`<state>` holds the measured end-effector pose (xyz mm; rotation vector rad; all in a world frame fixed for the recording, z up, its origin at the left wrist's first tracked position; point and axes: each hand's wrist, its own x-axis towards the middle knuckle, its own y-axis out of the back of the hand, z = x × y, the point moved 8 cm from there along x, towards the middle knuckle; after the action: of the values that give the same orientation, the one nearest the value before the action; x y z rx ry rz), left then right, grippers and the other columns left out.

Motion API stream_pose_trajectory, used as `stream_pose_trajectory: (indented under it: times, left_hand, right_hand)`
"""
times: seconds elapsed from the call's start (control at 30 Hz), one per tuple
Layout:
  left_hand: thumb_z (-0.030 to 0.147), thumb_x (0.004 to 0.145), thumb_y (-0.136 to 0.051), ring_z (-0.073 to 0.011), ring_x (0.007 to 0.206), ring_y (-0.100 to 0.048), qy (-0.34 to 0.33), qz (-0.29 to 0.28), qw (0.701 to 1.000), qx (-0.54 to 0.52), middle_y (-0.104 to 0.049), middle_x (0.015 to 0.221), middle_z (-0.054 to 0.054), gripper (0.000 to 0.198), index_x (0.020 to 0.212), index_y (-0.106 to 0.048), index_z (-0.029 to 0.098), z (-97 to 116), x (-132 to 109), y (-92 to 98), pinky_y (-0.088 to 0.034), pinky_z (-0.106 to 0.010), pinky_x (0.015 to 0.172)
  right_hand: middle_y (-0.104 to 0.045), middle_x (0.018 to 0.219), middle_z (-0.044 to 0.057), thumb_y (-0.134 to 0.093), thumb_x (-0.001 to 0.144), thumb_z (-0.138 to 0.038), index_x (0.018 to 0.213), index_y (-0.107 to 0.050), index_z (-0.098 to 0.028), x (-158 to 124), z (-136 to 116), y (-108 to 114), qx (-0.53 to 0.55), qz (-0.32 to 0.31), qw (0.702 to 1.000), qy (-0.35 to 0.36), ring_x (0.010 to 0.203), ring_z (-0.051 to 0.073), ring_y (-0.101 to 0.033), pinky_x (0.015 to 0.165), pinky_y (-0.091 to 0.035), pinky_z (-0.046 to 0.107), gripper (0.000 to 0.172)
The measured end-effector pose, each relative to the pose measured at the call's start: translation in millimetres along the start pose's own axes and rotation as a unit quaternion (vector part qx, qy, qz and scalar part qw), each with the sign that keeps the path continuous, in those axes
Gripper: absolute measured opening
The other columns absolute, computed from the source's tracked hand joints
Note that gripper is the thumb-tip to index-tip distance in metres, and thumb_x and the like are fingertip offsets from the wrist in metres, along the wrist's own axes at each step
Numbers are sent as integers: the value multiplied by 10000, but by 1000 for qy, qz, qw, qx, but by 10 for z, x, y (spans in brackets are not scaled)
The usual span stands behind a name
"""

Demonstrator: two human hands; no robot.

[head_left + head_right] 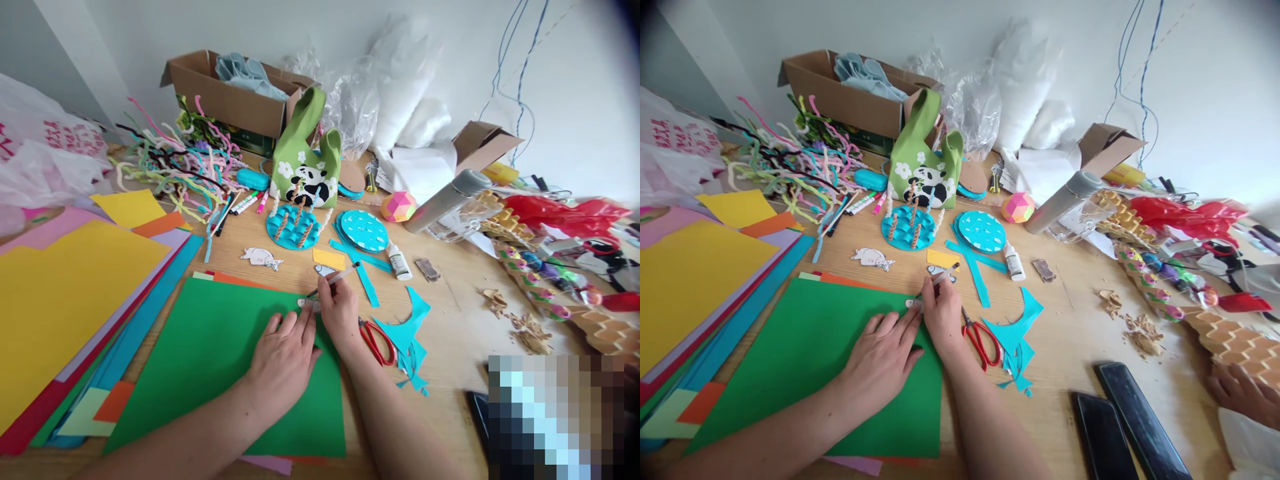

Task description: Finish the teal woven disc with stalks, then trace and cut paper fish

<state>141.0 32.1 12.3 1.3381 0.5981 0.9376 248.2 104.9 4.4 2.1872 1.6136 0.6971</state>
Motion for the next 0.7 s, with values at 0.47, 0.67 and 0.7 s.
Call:
stream_pose_trajectory:
  times: [0.47, 0.67, 0.7]
  left_hand:
    - [342, 932, -424, -259, 1251, -464, -37, 44, 998, -29, -588, 1286, -139, 435, 1279, -513, 96, 14, 44, 46, -231, -496, 1138]
    - [319, 917, -461, -254, 1208, -509, -45, 38, 998, -8, -595, 1266, -155, 433, 1279, -510, 87, 48, 83, 41, -269, -495, 1123]
    - [319, 913, -468, -256, 1206, -511, -47, 38, 998, -2, -596, 1262, -160, 437, 1282, -509, 88, 63, 91, 42, -277, -500, 1116]
  right_hand:
    - [-540, 602, -18, -504, 849, -402, 769, -570, -180, 145, -39, -27, 22, -111, 993, 33, 538, 119, -477, 530, -366, 241, 245]
    - [-527, 605, -27, -527, 836, -381, 752, -590, -172, 174, 1, -9, 38, -126, 991, 36, 554, 111, -464, 534, -356, 229, 235]
    - [-515, 593, -33, -530, 835, -379, 752, -591, -172, 175, 3, -7, 42, -127, 990, 36, 546, 108, -455, 527, -351, 225, 230]
